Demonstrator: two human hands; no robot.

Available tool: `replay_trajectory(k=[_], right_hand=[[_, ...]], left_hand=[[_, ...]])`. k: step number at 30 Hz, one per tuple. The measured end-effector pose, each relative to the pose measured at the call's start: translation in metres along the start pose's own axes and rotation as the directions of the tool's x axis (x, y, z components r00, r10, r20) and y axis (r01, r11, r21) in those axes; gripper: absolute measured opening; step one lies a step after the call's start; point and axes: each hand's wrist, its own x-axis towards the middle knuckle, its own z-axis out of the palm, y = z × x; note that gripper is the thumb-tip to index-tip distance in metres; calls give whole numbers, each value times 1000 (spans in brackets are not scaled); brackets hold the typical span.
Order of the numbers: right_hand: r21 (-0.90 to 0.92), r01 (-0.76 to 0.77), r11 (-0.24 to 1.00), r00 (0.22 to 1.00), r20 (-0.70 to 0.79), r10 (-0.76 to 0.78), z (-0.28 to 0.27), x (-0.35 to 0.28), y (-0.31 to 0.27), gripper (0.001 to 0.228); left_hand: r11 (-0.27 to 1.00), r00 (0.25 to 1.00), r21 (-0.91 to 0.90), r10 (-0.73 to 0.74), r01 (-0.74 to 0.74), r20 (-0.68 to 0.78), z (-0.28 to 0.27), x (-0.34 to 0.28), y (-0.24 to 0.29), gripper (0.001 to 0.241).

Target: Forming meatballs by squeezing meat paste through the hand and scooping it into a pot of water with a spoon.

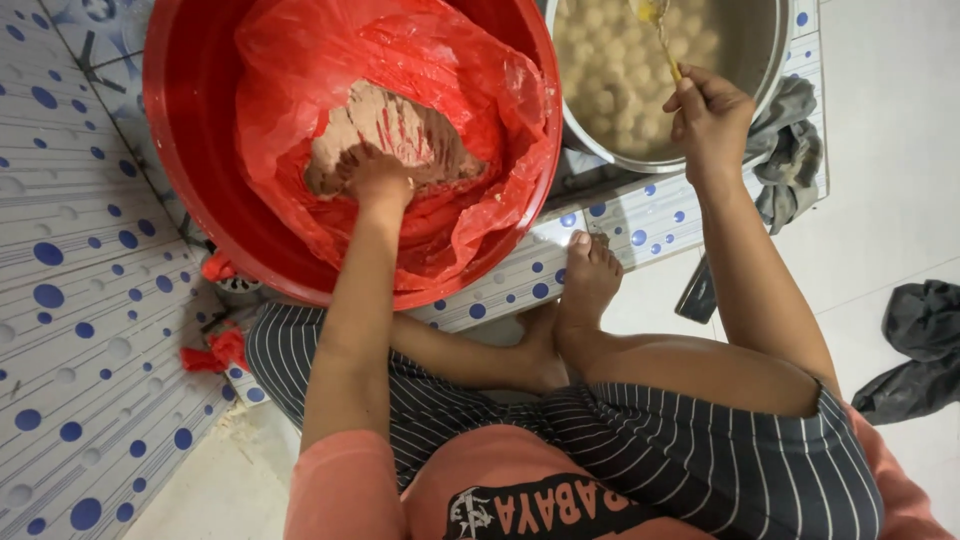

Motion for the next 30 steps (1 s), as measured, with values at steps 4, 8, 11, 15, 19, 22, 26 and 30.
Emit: replay_trajectory(k=[4, 8, 11, 15, 19, 22, 26, 30], right_hand=[[68, 1, 998, 999, 37, -4, 3, -7, -7, 20], [145, -46, 988, 996, 82, 34, 6, -18, -28, 22], [204, -73, 976, 991, 124, 48, 16, -27, -47, 21], [222, -93, 971, 986, 154, 59, 24, -40, -62, 17], [223, -133, 966, 977, 194, 90, 30, -49, -75, 16], [212, -124, 969, 977, 197, 82, 30, -49, -73, 15], [175, -114, 978, 971, 226, 73, 34, -56, -84, 17], [171, -128, 977, 966, 246, 84, 38, -51, -87, 16]], left_hand=[[971, 999, -233, 54, -52, 3, -27, -23, -12, 40], [556, 981, -823, 195, -116, -6, -58, -66, -27, 45], [228, 973, -955, 171, -191, -154, -38, -44, -33, 75], [18, 914, -930, 194, -368, -358, -18, -34, -29, 26], [-312, 779, -771, 129, -555, -614, -20, -51, -22, 35], [-211, 685, -696, 134, -686, -716, -32, -82, -20, 22], [-494, 793, -763, 213, -416, -571, -5, -55, -15, 10], [-349, 595, -648, 259, -677, -761, -26, -73, -13, 29]])
